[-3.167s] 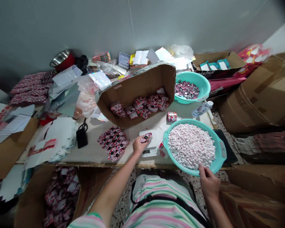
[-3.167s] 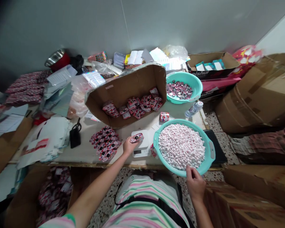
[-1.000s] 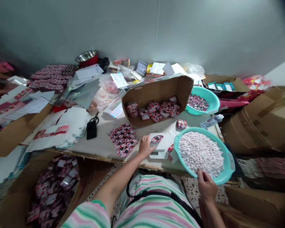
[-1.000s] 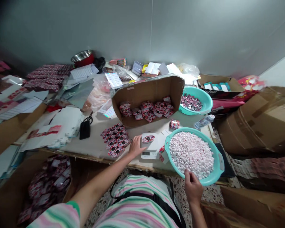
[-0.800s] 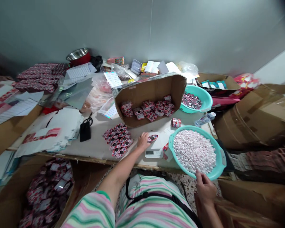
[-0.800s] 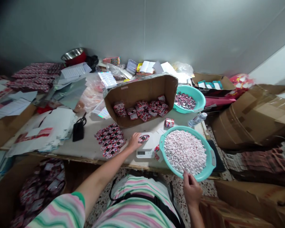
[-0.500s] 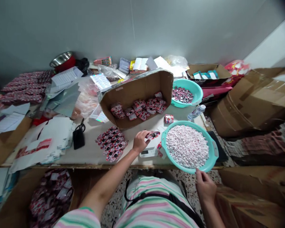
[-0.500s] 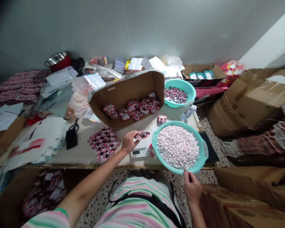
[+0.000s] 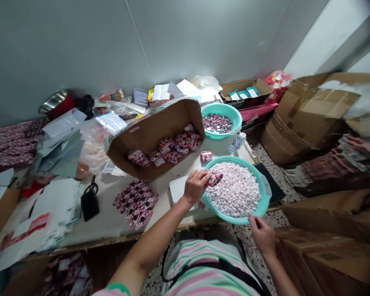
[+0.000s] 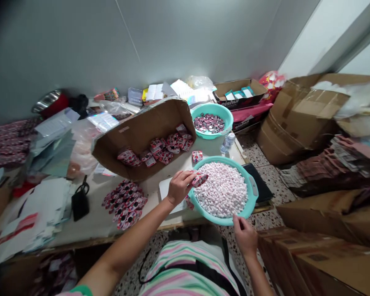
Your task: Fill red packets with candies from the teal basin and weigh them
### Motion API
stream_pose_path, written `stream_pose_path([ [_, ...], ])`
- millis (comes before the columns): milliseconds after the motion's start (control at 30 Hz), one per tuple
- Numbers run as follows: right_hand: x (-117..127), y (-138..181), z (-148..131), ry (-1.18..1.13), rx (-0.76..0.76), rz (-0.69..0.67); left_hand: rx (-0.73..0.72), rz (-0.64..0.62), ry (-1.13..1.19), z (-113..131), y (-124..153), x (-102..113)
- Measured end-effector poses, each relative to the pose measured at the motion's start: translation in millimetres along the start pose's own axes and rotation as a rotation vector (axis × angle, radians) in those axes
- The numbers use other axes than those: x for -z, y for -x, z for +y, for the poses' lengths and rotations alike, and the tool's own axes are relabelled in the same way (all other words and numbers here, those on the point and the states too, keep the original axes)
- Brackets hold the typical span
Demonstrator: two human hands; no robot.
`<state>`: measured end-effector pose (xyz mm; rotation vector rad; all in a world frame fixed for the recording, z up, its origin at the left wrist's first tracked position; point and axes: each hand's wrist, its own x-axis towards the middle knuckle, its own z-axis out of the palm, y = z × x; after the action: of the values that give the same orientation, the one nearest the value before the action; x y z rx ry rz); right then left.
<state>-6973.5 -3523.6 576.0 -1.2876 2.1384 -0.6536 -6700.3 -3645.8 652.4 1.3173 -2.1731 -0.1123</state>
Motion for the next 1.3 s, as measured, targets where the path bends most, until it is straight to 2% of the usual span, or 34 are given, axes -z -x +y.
stream_pose_path([
  [100, 3.4, 2.1, 2.1, -0.014, -0.029, 0.002, -0.019, 0.016, -0.01, 7.1, -0.5, -0.6],
  [233, 4.4, 0.7, 7.2, -0.034, -0.062, 0.003, 0.037, 0.018, -0.027, 7.4, 2.7, 1.2],
  [400, 2.3, -1.5, 8.4, -0.03, -0.041, 0.004, 0.061, 0.024, -0.005, 10.5, 6.8, 7.0],
  [467, 1.2, -1.9, 7.2, -0.035, -0.022, 0.004, 0.114, 0.044, 0.039, 13.3, 7.8, 8.6],
  [567, -0.5, -2.1, 5.3, -0.04, -0.002, -0.009, 0.29, 0.073, 0.177, 11.2, 12.9, 5.4],
  [633, -1.4, -1.8, 4.4, -0.035, -0.005, -0.02, 0.475, 0.123, 0.265, 2.5, 21.6, -0.3],
  [767, -1.7, 0.8, 3.4, -0.022, -0.007, -0.026, 0.877, 0.251, 0.441, -28.7, 52.4, -10.1],
  [867, -1.8, 3.4, 3.0, -0.009, 0.0, -0.023, 1.023, 0.29, 0.514, -53.0, 79.9, -10.5],
  [933, -2.7, 4.3, 2.7, -0.001, -0.001, -0.029, 1.059, 0.284, 0.463, -64.7, 96.0, -9.5],
  [1033, -4.8, 3.8, 1.7, 0.007, -0.011, -0.044, 1.069, 0.201, 0.322, -73.8, 113.3, -9.9],
  [1133, -6.2, 2.4, -0.8, 0.018, -0.019, -0.067, 1.059, 0.126, 0.242, -76.1, 122.1, -14.1],
  [1300, -4.5, 2.8, -5.2, 0.042, -0.022, -0.074, 1.048, 0.091, 0.253, -80.9, 129.9, -27.6],
])
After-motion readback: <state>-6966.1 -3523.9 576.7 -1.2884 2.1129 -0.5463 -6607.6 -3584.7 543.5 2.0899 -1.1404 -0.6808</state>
